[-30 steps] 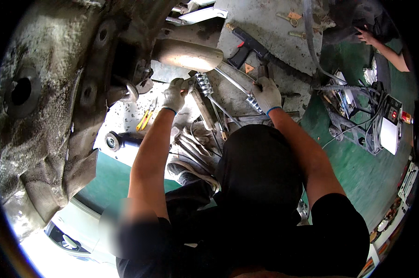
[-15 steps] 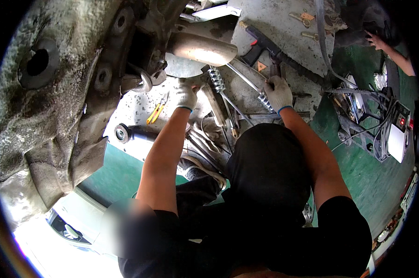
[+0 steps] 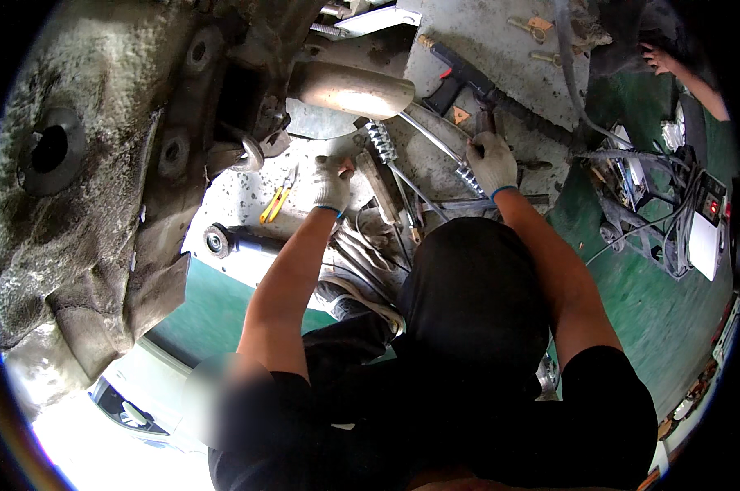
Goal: The person uses an angle grinder to smooth a section of the car's rear body panel, then uses a screwdriver to pry and adjust the metal. They attach a heat gun to a copper plate and apply heat to the panel to reshape it.
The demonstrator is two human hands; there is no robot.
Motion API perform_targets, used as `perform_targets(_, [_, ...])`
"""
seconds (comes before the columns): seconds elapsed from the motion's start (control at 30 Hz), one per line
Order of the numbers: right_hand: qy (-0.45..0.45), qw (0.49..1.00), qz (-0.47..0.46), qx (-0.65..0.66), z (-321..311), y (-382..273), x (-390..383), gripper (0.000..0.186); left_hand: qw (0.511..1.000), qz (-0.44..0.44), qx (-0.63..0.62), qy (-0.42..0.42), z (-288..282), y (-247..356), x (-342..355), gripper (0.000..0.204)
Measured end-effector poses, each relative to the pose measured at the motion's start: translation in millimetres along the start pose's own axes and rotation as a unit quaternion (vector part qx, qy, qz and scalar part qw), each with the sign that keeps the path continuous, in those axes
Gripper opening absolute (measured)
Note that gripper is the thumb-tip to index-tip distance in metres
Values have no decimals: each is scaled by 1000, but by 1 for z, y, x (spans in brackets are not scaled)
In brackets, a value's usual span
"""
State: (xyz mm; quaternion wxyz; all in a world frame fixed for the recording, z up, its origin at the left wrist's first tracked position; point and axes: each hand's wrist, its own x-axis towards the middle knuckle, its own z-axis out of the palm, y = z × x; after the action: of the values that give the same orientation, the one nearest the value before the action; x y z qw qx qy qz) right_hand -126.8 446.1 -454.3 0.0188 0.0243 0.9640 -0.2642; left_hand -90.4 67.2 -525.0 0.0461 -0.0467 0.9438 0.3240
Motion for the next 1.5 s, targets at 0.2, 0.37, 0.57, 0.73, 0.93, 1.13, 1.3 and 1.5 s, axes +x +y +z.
perform_targets(0.2, [3,1000,17,11,-1,-2,0,24,989,-89,-113,45,14,10,4,28])
perform_targets(0.37, [-12,999,29,14,-2,-12,2,25,989,-49,63,123,22,-35,26,26])
perform_targets(0.57, [-17,999,33,5,0,-2,4,22,990,-38,99,92,0,-12,45,34])
perform_targets(0.73, [-40,998,36,-32,-8,-6,2,34,996,9,84,-30,-18,8,55,61])
perform_targets(0.93, [-25,1000,9,11,1,2,5,28,995,15,86,-44,-7,-43,87,35])
perform_targets(1.13, [-21,998,-57,-20,-4,15,15,37,993,-49,15,107,2,-16,73,22])
perform_targets(1.3, [-136,989,13,-57,-14,-19,84,39,927,-104,-308,186,-12,-54,65,23])
perform_targets(1.5, [-214,961,106,-141,17,-23,126,38,876,-218,-430,-20,-88,35,17,8])
